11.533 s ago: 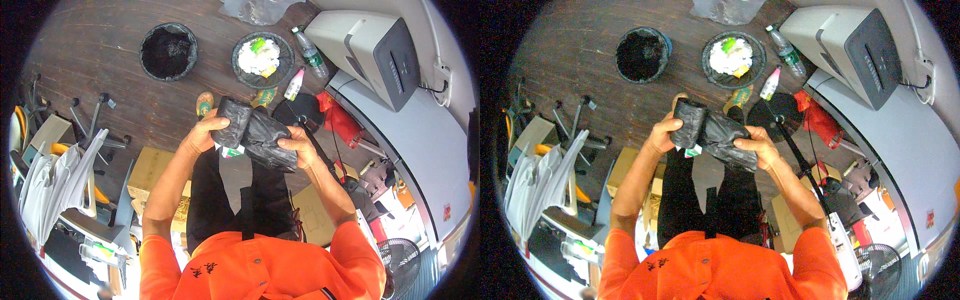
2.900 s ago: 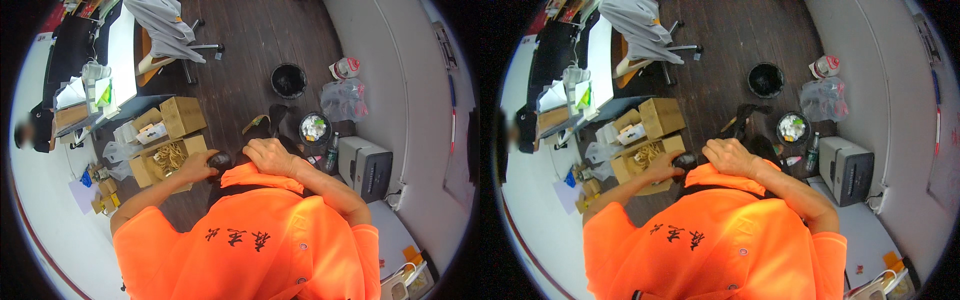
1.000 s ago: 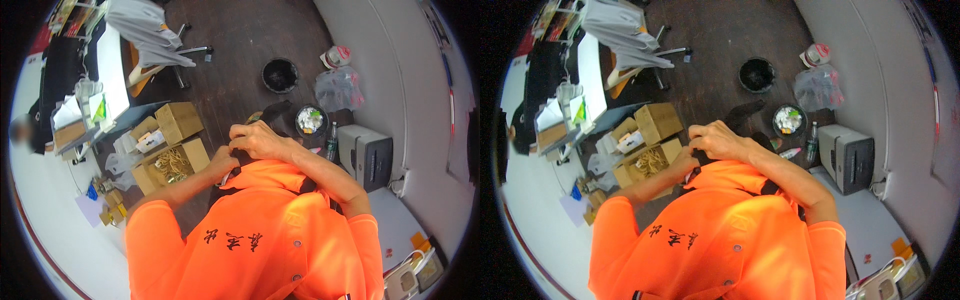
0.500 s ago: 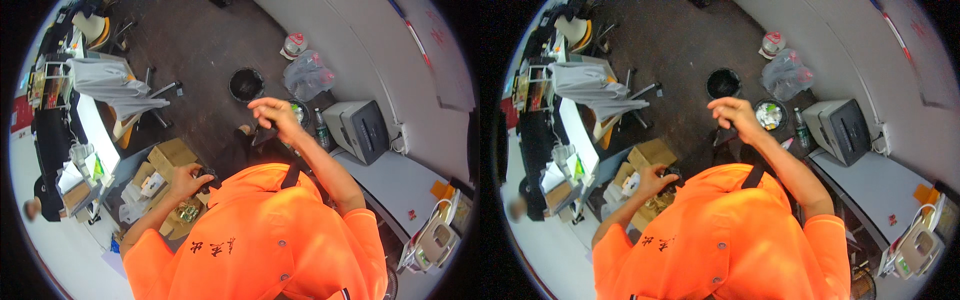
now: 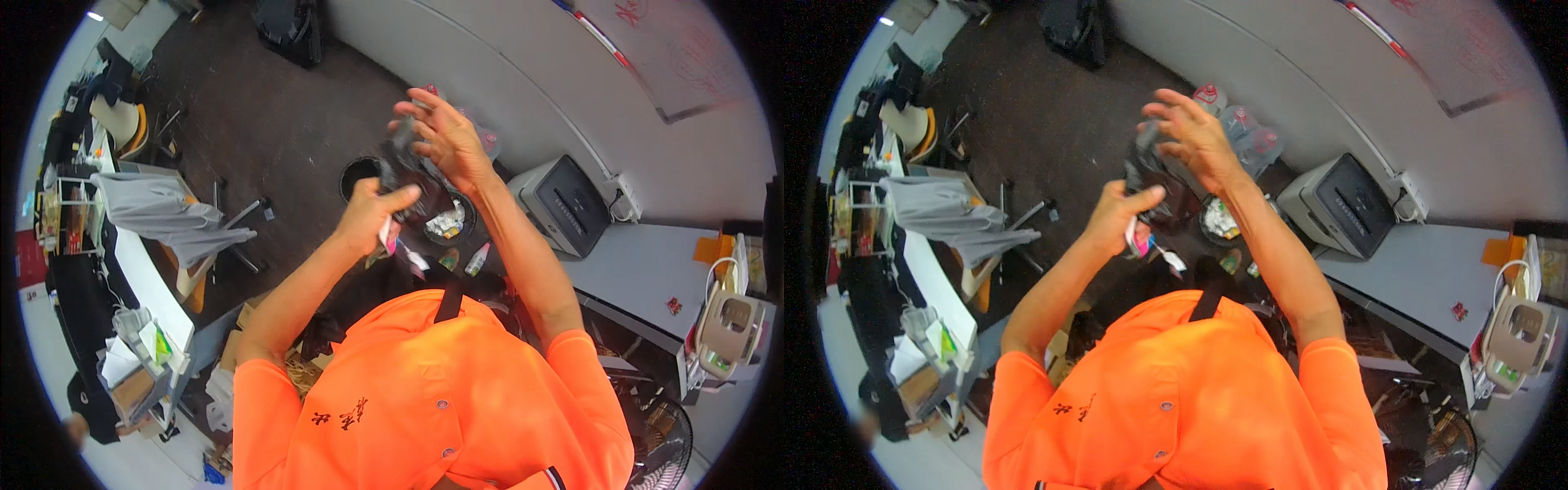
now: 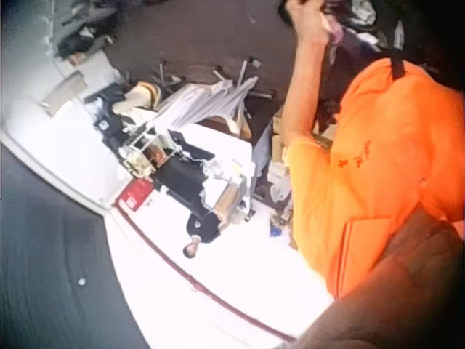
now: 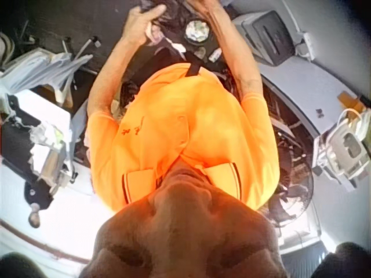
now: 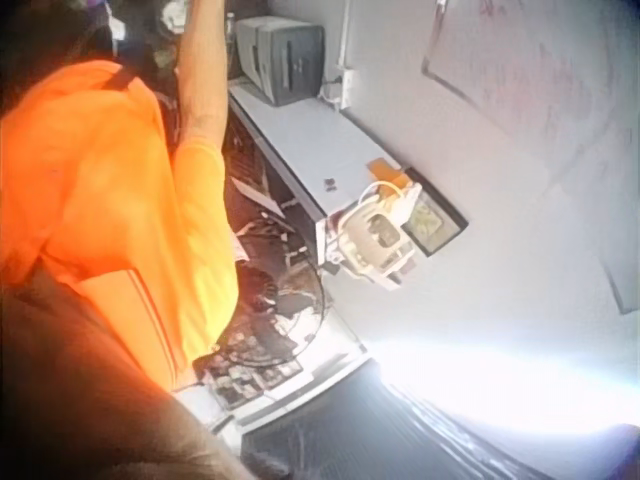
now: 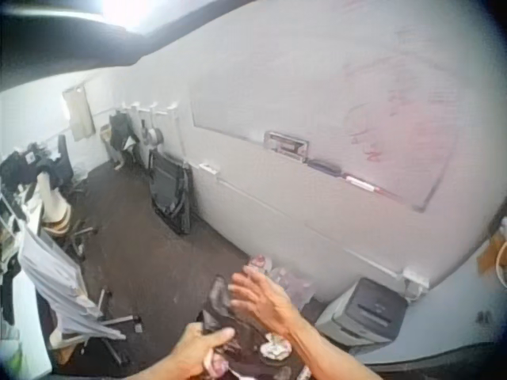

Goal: The person removes a full black trash bag from a blue basket bin and places it on the floor. They then unfold a new black trash bag, line the blue basket with it, and adjust the edges. Finally, they lift the full bag and place it into a larger black trash bin.

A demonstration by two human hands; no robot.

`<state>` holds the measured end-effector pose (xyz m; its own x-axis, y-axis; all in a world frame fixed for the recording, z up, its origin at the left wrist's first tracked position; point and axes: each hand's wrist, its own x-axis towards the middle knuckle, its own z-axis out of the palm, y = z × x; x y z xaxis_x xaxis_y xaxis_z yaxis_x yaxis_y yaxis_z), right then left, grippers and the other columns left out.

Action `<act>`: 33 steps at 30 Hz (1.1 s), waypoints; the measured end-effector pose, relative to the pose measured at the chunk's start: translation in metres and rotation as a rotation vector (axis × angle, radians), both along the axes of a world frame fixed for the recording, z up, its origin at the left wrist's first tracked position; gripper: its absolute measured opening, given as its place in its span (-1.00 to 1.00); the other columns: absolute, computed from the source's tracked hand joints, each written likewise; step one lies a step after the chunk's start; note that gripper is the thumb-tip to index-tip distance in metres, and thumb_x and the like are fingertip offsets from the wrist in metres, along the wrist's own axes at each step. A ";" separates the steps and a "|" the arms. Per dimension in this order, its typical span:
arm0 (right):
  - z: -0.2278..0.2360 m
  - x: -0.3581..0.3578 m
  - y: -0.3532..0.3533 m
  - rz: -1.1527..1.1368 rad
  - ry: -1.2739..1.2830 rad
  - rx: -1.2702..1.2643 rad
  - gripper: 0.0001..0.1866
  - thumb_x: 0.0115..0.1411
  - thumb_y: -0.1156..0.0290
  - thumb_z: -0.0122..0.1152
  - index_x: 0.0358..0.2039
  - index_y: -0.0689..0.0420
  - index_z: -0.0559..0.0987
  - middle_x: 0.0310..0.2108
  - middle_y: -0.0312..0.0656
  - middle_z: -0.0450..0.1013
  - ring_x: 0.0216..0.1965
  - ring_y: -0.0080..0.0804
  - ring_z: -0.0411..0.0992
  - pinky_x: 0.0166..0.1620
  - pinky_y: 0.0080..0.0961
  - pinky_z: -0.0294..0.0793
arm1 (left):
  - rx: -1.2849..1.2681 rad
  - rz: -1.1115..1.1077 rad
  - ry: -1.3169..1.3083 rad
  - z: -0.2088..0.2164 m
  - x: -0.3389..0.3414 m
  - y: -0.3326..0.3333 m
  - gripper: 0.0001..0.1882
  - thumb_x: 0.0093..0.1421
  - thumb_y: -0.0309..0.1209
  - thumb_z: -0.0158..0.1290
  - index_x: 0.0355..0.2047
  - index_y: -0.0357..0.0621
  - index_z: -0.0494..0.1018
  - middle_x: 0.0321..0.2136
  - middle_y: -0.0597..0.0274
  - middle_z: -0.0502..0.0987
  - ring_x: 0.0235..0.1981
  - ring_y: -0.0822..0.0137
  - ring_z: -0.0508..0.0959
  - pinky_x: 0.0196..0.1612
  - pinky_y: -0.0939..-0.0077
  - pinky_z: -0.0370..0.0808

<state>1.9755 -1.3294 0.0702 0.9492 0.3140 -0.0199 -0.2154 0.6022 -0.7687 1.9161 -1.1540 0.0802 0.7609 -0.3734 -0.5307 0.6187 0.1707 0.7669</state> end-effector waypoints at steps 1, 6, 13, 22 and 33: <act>-0.024 0.002 -0.012 -0.005 0.026 0.175 -0.37 0.26 0.04 0.01 0.22 0.11 0.17 0.10 -0.10 0.31 0.09 -0.27 0.32 0.04 -0.25 0.35 | -0.077 0.116 -0.004 0.007 0.007 -0.003 -0.84 0.08 -0.40 0.19 -0.44 -0.18 0.45 -0.64 0.28 0.49 -0.86 0.50 0.32 -0.83 0.62 0.23; -0.085 -0.062 -0.021 0.366 0.222 0.185 -0.42 0.24 -0.08 -0.03 -0.07 0.22 0.51 -0.01 -0.10 0.44 0.02 -0.39 0.36 0.11 -0.45 0.25 | -0.159 0.309 -0.071 0.001 0.037 0.035 -0.83 0.07 -0.42 0.20 -0.39 -0.19 0.43 -0.60 0.20 0.50 -0.84 0.45 0.35 -0.82 0.60 0.24; -0.095 -0.107 -0.034 0.367 0.277 -0.420 -0.77 0.08 0.43 0.27 -0.27 0.29 0.60 -0.40 -0.32 0.53 -0.39 -0.63 0.43 -0.29 -0.65 0.41 | -0.010 0.485 -0.092 -0.017 0.048 0.092 -0.85 0.10 -0.38 0.17 -0.42 -0.12 0.43 -0.57 0.22 0.52 -0.80 0.42 0.40 -0.82 0.59 0.21; -0.096 -0.108 -0.057 0.294 0.167 -0.689 -0.81 0.08 0.41 0.28 -0.35 0.27 0.61 -0.45 -0.36 0.52 -0.44 -0.69 0.37 -0.35 -0.64 0.37 | 0.437 0.475 -0.077 -0.045 0.043 0.150 -0.70 0.08 -0.20 0.20 -0.49 -0.17 0.41 -0.59 0.18 0.52 -0.73 0.36 0.45 -0.74 0.53 0.26; -0.060 -0.089 -0.006 -0.023 0.299 -0.482 -0.79 0.03 0.36 0.36 -0.63 0.14 0.53 -0.64 -0.38 0.44 -0.65 -0.75 0.32 -0.58 -0.71 0.24 | 0.554 0.053 -0.717 -0.025 -0.026 0.031 -0.79 -0.04 -0.39 0.28 -0.43 -0.25 0.56 -0.59 0.24 0.55 -0.56 0.59 0.45 -0.48 0.65 0.38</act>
<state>1.8864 -1.3355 0.0098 0.8865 0.1825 -0.4252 -0.4573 0.2053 -0.8653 1.8901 -1.1229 0.0548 0.9869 -0.1608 -0.0159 -0.0374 -0.3230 0.9457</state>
